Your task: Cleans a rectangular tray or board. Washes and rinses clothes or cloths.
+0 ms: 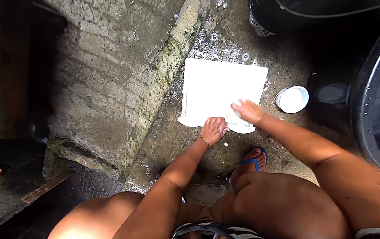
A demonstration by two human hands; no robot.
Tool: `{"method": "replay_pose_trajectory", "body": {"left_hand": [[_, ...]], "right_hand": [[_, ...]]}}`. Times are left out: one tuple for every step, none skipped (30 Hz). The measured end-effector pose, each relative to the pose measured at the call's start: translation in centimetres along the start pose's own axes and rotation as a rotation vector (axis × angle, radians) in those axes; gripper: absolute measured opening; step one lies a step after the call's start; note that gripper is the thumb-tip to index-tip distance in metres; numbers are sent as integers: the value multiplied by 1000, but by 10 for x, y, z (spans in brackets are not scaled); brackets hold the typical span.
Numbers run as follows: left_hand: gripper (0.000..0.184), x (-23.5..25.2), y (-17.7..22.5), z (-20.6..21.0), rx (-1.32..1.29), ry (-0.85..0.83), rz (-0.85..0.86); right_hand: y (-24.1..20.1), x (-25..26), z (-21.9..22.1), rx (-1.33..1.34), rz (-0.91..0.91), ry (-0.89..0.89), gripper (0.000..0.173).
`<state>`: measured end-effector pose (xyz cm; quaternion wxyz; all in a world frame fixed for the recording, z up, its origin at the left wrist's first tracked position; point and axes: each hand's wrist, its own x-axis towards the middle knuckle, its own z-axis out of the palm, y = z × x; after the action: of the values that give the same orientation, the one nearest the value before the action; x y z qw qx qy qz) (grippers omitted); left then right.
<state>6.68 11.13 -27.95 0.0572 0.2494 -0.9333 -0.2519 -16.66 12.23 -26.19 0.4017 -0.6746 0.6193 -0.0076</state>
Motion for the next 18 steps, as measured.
{"method": "replay_pose_trajectory", "body": {"left_hand": [[26, -3, 1, -1, -3, -13, 6], [27, -5, 0, -2, -5, -26, 15], [28, -6, -2, -1, 1, -29, 33], [28, -8, -4, 0, 8, -31, 53], [27, -11, -5, 0, 14, -33, 71], [27, -11, -7, 0, 21, -30, 85], [26, -11, -7, 0, 30, -30, 88], [26, -10, -6, 0, 31, -37, 84], [26, -9, -5, -2, 27, -50, 76], [25, -8, -4, -2, 27, -50, 73], [24, -8, -5, -3, 31, -43, 78], [23, -9, -5, -2, 34, -41, 86], [23, -10, -6, -1, 39, -37, 100], [23, -12, -7, -1, 45, -41, 116], [23, -15, -7, -1, 44, -54, 131], [23, -16, -8, -2, 35, -66, 147], [24, -14, -9, -3, 19, -80, 160], [24, -13, -10, -5, 1, -95, 170]], "right_hand": [[2, 10, -5, -11, 38, 73, 31], [2, 18, -11, -9, 90, 140, 29], [0, 23, -14, 2, 138, 186, 29], [-4, 23, -11, 22, 158, 207, 30], [-9, 17, -3, 41, 128, 201, 31], [-14, 9, 6, 57, 48, 158, 33], [-15, 1, 16, 55, -68, 97, 34], [-13, -1, 23, 19, -172, 65, 30], [-8, 2, 22, -14, -217, 61, 28], [-4, 10, 12, -32, -189, 88, 31], [1, 21, -1, -39, -99, 143, 36], [4, 33, -16, -56, 15, 194, 38], [9, 43, -27, -67, 99, 247, 40], [10, 48, -28, -75, 127, 267, 42], [7, 43, -20, -53, 93, 225, 50], [2, 33, -7, -19, 18, 159, 60], [-2, 22, 9, -16, -86, 105, 63], [-4, 14, 24, -45, -219, 67, 60]]}}
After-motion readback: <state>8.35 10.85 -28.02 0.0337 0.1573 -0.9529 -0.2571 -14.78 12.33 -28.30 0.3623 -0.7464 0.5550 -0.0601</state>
